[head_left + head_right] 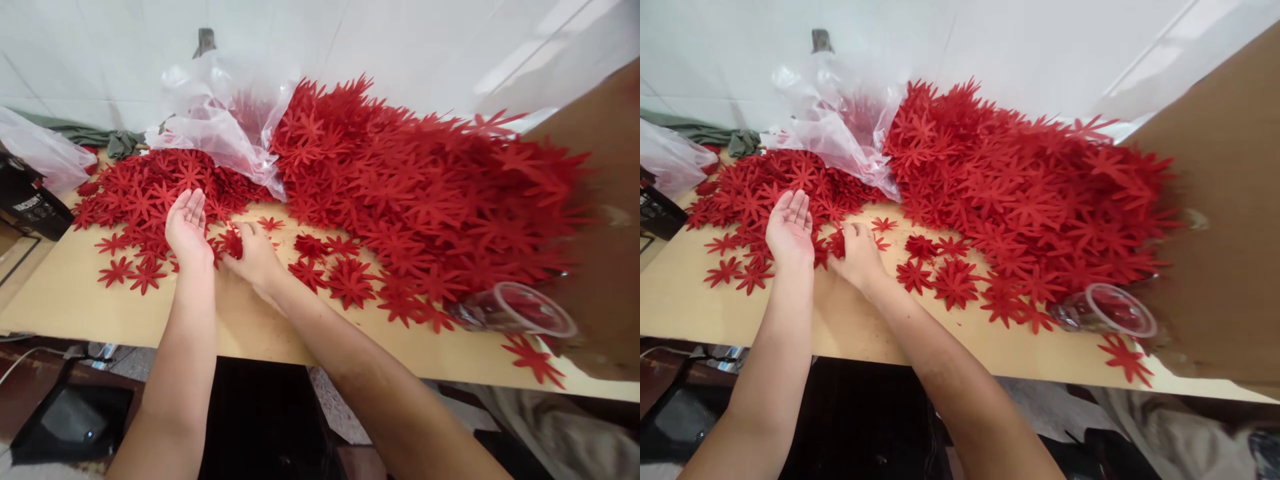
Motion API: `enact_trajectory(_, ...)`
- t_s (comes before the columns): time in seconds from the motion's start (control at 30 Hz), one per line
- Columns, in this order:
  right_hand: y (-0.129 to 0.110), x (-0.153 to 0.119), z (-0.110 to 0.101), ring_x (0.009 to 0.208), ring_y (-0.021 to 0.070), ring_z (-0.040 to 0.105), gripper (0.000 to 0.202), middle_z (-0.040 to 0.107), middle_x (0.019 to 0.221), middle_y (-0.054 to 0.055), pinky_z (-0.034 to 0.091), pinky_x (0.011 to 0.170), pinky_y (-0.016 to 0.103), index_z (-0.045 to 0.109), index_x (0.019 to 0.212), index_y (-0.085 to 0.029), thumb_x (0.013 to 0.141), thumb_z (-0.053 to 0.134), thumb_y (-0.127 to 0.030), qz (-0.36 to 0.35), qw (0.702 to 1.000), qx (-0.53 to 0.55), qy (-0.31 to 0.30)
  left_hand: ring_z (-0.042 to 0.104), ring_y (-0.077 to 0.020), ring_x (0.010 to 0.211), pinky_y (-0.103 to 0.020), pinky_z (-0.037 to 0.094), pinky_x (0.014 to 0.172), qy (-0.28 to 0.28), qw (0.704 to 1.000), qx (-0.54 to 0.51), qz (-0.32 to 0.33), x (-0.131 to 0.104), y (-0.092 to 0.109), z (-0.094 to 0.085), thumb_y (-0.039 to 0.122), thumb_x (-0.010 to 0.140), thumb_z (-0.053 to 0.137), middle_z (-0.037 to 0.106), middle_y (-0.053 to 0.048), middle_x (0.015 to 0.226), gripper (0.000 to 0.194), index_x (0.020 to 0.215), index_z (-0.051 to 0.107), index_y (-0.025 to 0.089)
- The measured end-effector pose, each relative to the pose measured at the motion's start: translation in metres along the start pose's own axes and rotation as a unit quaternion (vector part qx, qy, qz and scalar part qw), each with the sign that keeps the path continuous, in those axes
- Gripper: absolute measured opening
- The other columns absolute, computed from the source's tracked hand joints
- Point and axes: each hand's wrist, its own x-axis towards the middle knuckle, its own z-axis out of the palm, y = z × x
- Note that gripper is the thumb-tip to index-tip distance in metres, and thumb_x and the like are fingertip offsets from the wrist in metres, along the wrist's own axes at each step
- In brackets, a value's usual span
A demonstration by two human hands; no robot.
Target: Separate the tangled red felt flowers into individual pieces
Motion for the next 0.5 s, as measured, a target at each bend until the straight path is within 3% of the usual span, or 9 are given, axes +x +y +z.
enact_trajectory(0.1,0.011,0.014,-0.013,0.084,0.0189,0.056,0.035,0.062,0.092,0.009,0.045,0.081,0.033,0.056,0.099,-0.013,0.069,0.056,-0.032,0.08,0.98,0.173,0.058,0.061,-0.0131,0.106,-0.025,0.043,0.089,-0.001,0.999,0.016,0.03,0.0,-0.002,0.003,0.023,0.074,0.036,0.068,-0.005,0.108,0.032,0.096,0.059,0.02)
enact_trajectory(0.17,0.014,0.021,-0.023,0.068,0.0133,0.055,0.025,0.061,0.077,0.003,0.045,0.068,0.027,0.054,0.085,-0.017,0.07,0.053,-0.036,0.147,0.934,0.316,0.082,0.063,-0.0127,0.1,-0.024,0.044,0.087,-0.022,0.999,0.028,0.017,-0.005,-0.006,0.009,0.021,0.073,0.038,0.069,-0.004,0.103,0.03,0.093,0.06,0.02)
enact_trajectory(0.23,0.015,0.026,-0.03,0.062,0.0107,0.052,0.02,0.058,0.072,0.001,0.043,0.061,0.023,0.051,0.079,-0.018,0.07,0.049,-0.036,0.199,0.875,0.428,0.107,0.063,-0.0133,0.1,-0.024,0.044,0.085,-0.056,0.997,0.04,-0.042,-0.014,-0.011,0.019,0.022,0.074,0.041,0.069,-0.004,0.103,0.027,0.092,0.06,0.02)
enact_trajectory(0.3,0.015,0.027,-0.033,0.058,0.0102,0.05,0.019,0.056,0.068,0.001,0.041,0.057,0.022,0.049,0.076,-0.019,0.073,0.043,-0.036,0.224,0.836,0.488,0.116,0.061,-0.0145,0.104,-0.025,0.045,0.084,-0.08,0.988,0.047,-0.123,-0.027,-0.019,0.031,0.026,0.076,0.045,0.068,-0.003,0.104,0.022,0.091,0.061,0.021)
enact_trajectory(0.37,0.014,0.026,-0.032,0.056,0.0108,0.048,0.02,0.053,0.064,0.0,0.04,0.055,0.022,0.048,0.072,-0.019,0.076,0.036,-0.034,0.221,0.835,0.491,0.117,0.059,-0.0155,0.106,-0.026,0.046,0.084,-0.091,0.977,0.032,-0.19,-0.04,-0.027,0.043,0.032,0.078,0.046,0.068,-0.003,0.101,0.019,0.084,0.06,0.02)
enact_trajectory(0.5,0.013,0.019,-0.025,0.061,0.0117,0.048,0.017,0.051,0.062,-0.001,0.04,0.06,0.023,0.044,0.065,-0.02,0.077,0.035,-0.029,0.171,0.899,0.374,0.154,0.063,-0.0159,0.097,-0.027,0.048,0.084,-0.114,0.964,-0.043,-0.236,-0.056,-0.036,0.057,0.039,0.084,0.037,0.069,-0.004,0.084,0.03,0.074,0.056,0.019)
